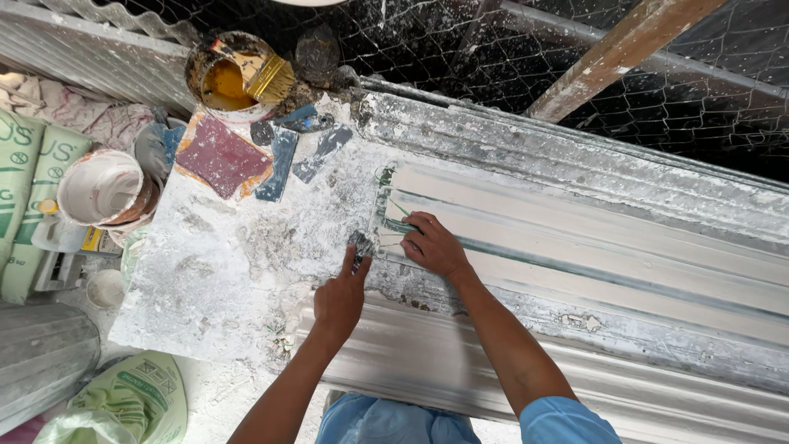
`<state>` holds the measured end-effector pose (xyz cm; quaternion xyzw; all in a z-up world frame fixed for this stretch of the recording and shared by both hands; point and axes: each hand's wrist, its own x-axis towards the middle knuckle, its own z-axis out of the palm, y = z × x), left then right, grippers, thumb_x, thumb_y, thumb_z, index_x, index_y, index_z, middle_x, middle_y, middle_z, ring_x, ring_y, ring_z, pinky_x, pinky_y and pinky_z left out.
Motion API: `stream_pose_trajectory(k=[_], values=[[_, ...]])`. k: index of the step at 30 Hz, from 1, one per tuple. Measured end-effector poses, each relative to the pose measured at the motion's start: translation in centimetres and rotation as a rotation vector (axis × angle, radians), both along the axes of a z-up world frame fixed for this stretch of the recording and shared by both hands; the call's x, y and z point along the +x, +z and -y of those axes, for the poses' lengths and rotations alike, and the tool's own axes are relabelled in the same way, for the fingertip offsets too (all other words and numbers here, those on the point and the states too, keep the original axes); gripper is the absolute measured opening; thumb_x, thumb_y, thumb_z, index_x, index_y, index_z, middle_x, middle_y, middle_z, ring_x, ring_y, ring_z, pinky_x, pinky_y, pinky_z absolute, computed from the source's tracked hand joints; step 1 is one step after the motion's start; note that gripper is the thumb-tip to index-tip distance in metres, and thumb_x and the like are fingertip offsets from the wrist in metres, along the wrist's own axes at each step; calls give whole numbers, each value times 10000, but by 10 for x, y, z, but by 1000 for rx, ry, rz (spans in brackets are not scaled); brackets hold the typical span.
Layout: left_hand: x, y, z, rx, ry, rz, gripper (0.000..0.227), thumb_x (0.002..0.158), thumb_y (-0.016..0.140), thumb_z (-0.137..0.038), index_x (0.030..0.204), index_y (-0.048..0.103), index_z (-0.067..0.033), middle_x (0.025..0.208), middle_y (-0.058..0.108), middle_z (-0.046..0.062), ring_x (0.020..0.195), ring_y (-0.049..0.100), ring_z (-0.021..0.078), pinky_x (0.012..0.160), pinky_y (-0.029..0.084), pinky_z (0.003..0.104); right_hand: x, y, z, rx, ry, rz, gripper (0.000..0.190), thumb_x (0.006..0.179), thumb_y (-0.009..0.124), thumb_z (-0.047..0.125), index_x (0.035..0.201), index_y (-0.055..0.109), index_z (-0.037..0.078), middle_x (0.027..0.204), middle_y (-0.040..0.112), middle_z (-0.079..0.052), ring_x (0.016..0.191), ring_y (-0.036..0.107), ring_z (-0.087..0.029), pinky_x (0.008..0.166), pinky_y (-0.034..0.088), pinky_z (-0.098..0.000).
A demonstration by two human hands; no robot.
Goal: The person scrapes a white powdery residue from a long rectangular mold using a small metal scraper. They move along the mold, clearing the surface in sections.
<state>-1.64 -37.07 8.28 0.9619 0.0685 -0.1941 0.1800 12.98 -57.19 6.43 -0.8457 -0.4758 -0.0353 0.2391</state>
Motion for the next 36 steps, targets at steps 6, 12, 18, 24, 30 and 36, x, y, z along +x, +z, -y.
stream_pose_trajectory(k=[6,12,18,24,30,36], values=[[-3,-6,3,-6,24,49,694,903,583,-40,1534,412,-273,1674,216,119,704,744,326,566,622,419,-2,-3,3,1,32,23,125,910,722,183,908,676,67,1226,642,-123,1254,562,-337,1022,510,-418],[-2,-18,4,-16,39,-14,704,890,589,-50,1529,388,-265,1684,180,107,782,747,335,604,630,424,0,-1,0,-2,35,8,131,909,714,186,912,673,62,1212,638,-127,1226,573,-338,1019,508,-421],[9,-8,6,-59,56,0,713,866,588,-53,1504,398,-309,1678,197,69,827,742,343,642,635,435,-1,7,-3,-18,-30,-34,120,917,704,191,919,683,72,1215,658,-107,1232,584,-324,1005,519,-406],[0,-9,9,-60,97,98,631,916,566,-74,1503,422,-256,1671,241,89,787,751,330,630,636,447,-5,5,-1,-4,-19,-3,123,900,702,172,947,685,60,1224,637,-135,1227,581,-337,1013,513,-417],[-1,-10,10,-110,120,100,602,925,565,-82,1496,432,-219,1660,242,124,779,742,358,622,632,465,-8,6,-5,-11,-37,-13,124,901,703,169,967,683,66,1232,636,-119,1230,583,-333,1013,516,-413],[8,-5,10,-124,145,32,627,901,565,-70,1483,436,-264,1645,256,123,747,749,351,637,633,472,-3,10,-5,-15,-52,-3,119,897,703,174,971,688,81,1235,639,-101,1234,583,-323,1008,517,-410]])
